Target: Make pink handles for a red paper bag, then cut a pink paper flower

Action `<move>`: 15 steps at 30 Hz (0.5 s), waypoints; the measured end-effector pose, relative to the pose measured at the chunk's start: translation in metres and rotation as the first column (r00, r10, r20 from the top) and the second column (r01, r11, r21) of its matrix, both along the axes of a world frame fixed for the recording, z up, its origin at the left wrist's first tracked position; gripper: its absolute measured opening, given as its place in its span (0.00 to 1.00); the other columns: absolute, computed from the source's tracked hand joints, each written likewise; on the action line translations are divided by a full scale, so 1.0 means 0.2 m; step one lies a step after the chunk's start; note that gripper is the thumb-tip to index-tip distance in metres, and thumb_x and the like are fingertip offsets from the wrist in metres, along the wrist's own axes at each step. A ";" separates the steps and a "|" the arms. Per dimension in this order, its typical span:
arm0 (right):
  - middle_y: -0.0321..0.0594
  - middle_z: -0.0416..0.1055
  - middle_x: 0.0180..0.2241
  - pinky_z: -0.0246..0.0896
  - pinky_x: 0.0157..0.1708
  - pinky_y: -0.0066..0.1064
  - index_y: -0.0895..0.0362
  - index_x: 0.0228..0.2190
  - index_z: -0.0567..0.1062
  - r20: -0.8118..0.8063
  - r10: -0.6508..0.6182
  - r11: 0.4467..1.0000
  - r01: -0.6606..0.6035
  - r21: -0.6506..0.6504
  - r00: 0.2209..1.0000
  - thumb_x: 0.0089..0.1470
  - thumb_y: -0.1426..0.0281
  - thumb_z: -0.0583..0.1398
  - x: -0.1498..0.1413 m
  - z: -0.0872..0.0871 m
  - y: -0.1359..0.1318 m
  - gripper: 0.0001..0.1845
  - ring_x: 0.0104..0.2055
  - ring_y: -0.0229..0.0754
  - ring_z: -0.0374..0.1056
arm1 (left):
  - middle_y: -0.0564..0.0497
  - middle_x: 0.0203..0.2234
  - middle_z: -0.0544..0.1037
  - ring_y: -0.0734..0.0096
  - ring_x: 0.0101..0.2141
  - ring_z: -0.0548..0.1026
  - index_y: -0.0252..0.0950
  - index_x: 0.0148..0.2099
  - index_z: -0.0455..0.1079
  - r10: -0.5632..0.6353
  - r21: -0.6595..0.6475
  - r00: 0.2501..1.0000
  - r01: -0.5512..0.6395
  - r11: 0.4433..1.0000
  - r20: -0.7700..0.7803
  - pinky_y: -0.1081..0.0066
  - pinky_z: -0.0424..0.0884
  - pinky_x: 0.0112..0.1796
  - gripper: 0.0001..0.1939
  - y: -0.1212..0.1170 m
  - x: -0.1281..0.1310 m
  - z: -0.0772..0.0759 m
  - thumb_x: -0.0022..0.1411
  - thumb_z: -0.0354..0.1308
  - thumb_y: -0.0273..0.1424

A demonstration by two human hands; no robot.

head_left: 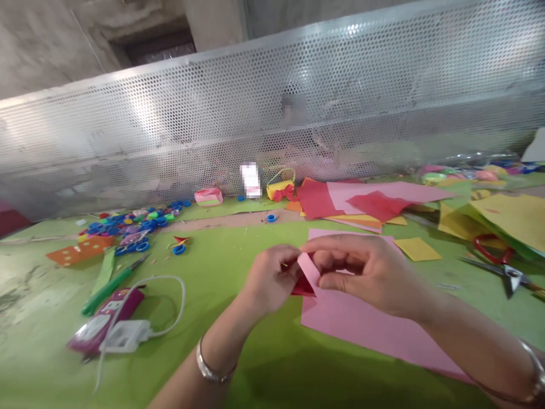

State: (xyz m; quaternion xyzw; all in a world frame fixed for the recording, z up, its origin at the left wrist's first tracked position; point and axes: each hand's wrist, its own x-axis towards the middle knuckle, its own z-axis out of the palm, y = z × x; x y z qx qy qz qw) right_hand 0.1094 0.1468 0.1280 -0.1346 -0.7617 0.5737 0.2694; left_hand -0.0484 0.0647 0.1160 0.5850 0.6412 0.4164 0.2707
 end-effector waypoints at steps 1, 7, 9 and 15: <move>0.31 0.77 0.26 0.71 0.30 0.26 0.48 0.41 0.78 -0.017 -0.006 1.000 0.007 0.016 1.000 0.48 0.75 0.62 0.01 0.00 -0.01 0.18 0.29 0.35 0.73 | 0.50 0.26 0.77 0.70 0.28 0.74 0.33 0.30 0.74 -0.022 -0.013 0.998 0.023 1.000 0.060 0.73 0.67 0.29 0.08 0.00 0.01 0.00 0.55 0.53 0.23; 0.35 0.71 0.52 0.73 0.42 0.33 0.41 0.53 0.68 -0.126 0.100 0.995 -0.096 0.040 0.987 0.55 0.75 0.57 0.01 0.03 -0.03 0.26 0.51 0.42 0.69 | 0.51 0.21 0.75 0.77 0.20 0.68 0.31 0.31 0.75 -0.074 -0.095 0.963 0.102 0.990 0.258 0.75 0.62 0.23 0.12 -0.01 0.01 0.01 0.55 0.59 0.36; 0.36 0.65 0.57 0.74 0.42 0.33 0.43 0.50 0.72 -0.160 0.082 0.995 -0.072 0.066 0.984 0.55 0.76 0.57 0.04 0.07 -0.02 0.23 0.50 0.42 0.70 | 0.53 0.17 0.73 0.79 0.17 0.64 0.31 0.28 0.74 -0.044 -0.150 0.959 0.089 0.985 0.279 0.76 0.59 0.20 0.15 -0.01 0.01 0.03 0.55 0.60 0.40; 0.41 0.75 0.47 0.74 0.32 0.29 0.54 0.34 0.80 0.025 -0.277 0.861 0.236 0.451 0.961 0.54 0.75 0.57 0.38 0.14 0.17 0.11 0.33 0.37 0.75 | 0.50 0.26 0.81 0.68 0.25 0.76 0.35 0.35 0.77 0.354 -0.347 0.796 -0.194 0.917 0.491 0.70 0.72 0.32 0.23 -0.02 -0.07 0.12 0.38 0.69 0.46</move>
